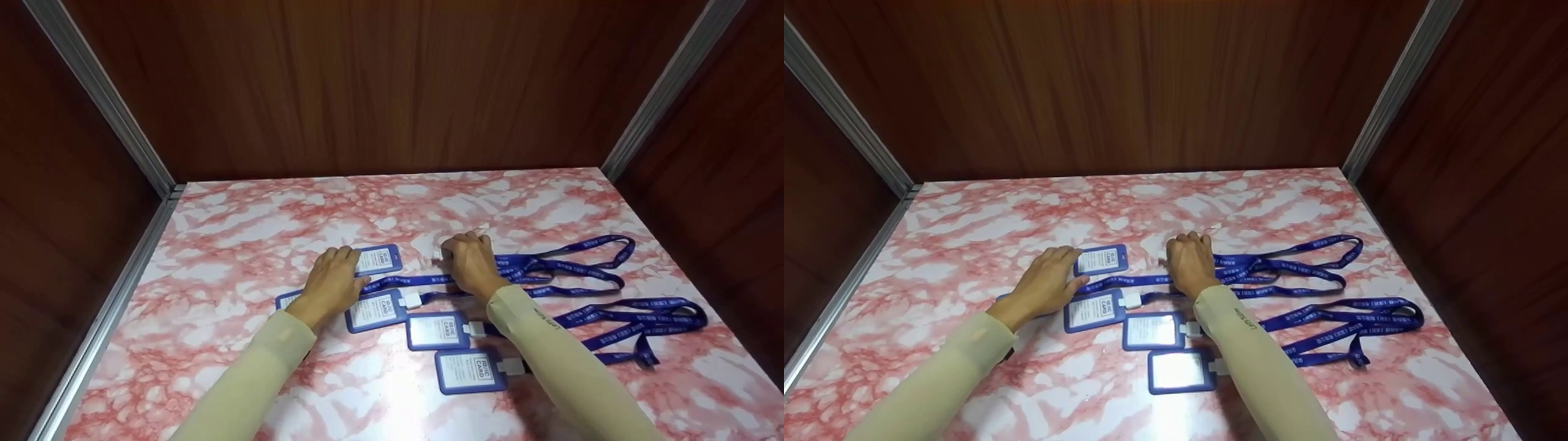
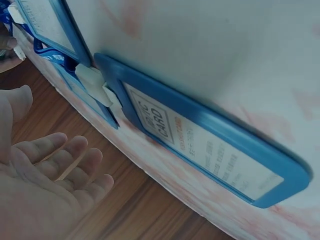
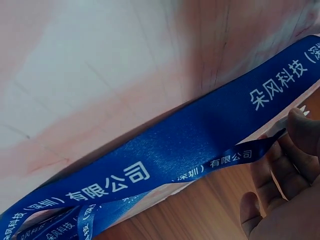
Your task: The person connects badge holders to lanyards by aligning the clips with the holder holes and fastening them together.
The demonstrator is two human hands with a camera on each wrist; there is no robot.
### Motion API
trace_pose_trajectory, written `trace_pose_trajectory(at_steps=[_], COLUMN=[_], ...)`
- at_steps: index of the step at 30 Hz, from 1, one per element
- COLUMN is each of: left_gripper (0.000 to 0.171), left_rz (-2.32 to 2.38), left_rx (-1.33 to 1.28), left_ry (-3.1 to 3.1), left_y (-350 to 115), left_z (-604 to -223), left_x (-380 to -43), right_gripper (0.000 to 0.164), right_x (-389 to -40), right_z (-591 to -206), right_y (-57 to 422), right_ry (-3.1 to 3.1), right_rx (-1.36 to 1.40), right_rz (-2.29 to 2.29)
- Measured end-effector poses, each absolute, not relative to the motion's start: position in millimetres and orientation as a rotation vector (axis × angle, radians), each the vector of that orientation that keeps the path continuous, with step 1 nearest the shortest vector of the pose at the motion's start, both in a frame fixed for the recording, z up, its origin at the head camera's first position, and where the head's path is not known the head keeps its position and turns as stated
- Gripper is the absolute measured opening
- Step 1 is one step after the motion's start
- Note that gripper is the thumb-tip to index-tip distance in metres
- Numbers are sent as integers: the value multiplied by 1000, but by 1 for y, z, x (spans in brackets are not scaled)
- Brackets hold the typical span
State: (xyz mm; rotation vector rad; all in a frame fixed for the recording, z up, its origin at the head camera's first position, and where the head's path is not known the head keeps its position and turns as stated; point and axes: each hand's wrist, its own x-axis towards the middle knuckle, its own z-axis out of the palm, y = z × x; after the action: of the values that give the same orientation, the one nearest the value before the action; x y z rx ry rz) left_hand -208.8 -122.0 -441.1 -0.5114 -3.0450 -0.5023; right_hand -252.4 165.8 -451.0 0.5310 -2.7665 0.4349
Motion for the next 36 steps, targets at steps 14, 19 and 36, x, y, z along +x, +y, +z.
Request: trace_pose_trajectory(at_steps=[14,19,36], left_gripper=[67,70,74], left_rz=[-428,-427,-380], left_rx=[-475,-441,-403], left_ry=[-3107,-3149,-3227], left_y=[-119,-119,-115], left_z=[-448,-448,-451], left_x=[-228,-232,-243], right_gripper=[28,29,24], right_x=[-250,-250,-251], right_z=[-452,-452,-454], right_y=[164,165,161], right_ry=[-2761,-2747,-2746], right_rx=[544,545,566], right_rz=[425,427,417])
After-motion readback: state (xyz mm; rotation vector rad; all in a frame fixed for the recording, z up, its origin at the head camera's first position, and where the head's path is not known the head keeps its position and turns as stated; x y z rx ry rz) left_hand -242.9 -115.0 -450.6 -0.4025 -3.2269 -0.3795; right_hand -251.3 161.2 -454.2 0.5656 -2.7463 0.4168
